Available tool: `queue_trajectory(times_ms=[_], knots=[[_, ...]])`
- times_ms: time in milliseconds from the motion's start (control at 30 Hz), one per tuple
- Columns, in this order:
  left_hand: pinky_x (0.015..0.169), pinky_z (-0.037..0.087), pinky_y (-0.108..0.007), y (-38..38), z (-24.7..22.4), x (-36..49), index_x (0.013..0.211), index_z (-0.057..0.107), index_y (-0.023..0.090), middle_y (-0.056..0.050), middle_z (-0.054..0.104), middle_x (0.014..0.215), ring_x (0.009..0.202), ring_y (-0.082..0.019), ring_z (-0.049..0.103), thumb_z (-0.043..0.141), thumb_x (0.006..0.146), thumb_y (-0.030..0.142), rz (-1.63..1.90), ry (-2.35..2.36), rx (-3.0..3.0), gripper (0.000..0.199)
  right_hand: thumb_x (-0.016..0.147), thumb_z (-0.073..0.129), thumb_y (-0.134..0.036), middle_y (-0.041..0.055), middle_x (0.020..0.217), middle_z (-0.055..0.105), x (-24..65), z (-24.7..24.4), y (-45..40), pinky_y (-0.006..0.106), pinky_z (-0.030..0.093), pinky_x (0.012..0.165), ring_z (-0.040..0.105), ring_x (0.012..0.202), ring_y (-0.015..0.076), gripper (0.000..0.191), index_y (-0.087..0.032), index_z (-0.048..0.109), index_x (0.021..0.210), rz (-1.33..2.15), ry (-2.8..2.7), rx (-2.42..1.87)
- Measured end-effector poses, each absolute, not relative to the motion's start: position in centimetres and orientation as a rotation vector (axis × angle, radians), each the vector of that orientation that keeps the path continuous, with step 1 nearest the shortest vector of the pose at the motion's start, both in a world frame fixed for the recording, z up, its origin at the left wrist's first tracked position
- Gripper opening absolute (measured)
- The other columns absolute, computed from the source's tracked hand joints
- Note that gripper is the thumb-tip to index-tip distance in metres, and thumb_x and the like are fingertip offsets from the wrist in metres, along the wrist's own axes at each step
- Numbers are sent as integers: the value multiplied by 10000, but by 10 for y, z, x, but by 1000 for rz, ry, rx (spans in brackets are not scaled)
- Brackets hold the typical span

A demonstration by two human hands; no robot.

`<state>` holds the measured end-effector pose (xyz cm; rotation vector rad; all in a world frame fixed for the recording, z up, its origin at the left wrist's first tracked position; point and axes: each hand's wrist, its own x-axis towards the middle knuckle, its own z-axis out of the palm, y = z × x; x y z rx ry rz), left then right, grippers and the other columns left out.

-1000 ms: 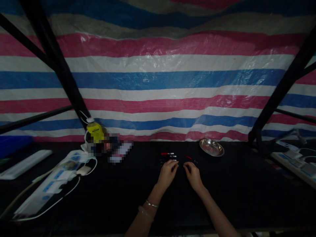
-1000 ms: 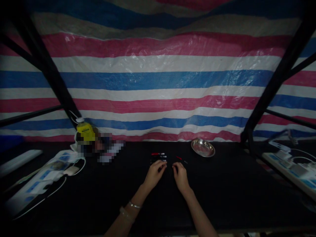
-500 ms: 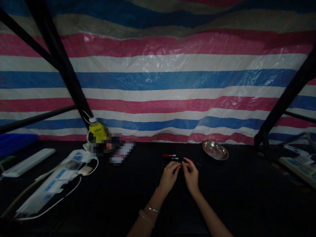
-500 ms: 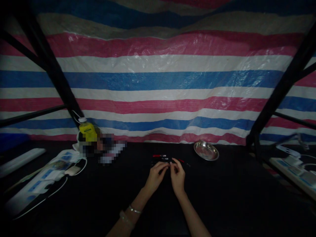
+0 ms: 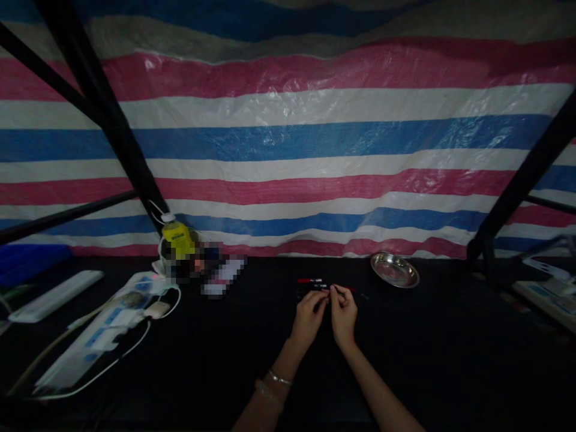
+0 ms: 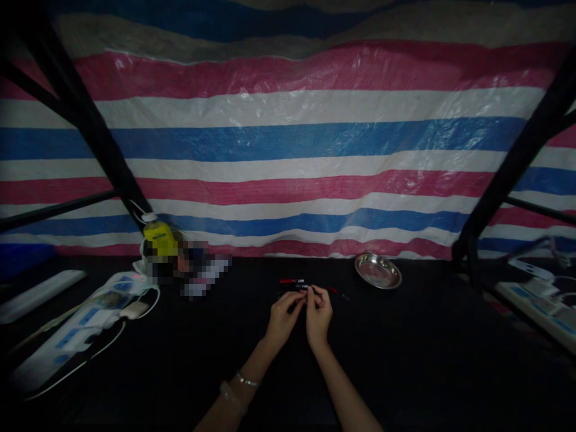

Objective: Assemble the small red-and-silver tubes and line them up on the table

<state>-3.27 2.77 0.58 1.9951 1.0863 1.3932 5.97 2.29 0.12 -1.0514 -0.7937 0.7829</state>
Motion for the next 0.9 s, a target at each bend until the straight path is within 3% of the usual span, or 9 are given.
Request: queue_trajectory(times_ms=[333, 467, 733, 900], knots=[[752, 503, -270, 25, 11, -33, 913, 622, 193, -37, 643, 890, 809, -138, 607, 488, 823, 179, 1419, 1080, 1991, 162, 778, 556, -448, 63, 771, 681, 60, -1, 20, 312, 499, 684, 640, 720, 183, 301, -153, 590, 830, 752, -938, -1062], [726, 499, -268, 25, 13, -35, 885, 607, 185, -35, 629, 864, 785, -136, 597, 492, 824, 206, 1482, 1157, 1934, 132, 754, 593, -410, 81, 860, 665, 63, -8, 22, 312, 482, 713, 613, 771, 181, 311, -140, 644, 900, 631, -1017, -1143], [725, 492, -276, 29, 12, -36, 951, 579, 193, -38, 602, 892, 760, -132, 582, 540, 802, 245, 1504, 1190, 1899, 162, 691, 647, -431, 73, 785, 673, 65, -11, 29, 300, 485, 636, 611, 687, 175, 362, -127, 654, 887, 715, -913, -1076], [851, 445, -358, 29, 16, -39, 999, 558, 204, -61, 594, 1013, 955, -193, 563, 546, 800, 284, 1499, 1423, 1985, 214, 652, 657, -451, 81, 739, 677, 80, -17, 49, 298, 477, 631, 621, 680, 187, 425, -107, 644, 902, 682, -732, -1101]])
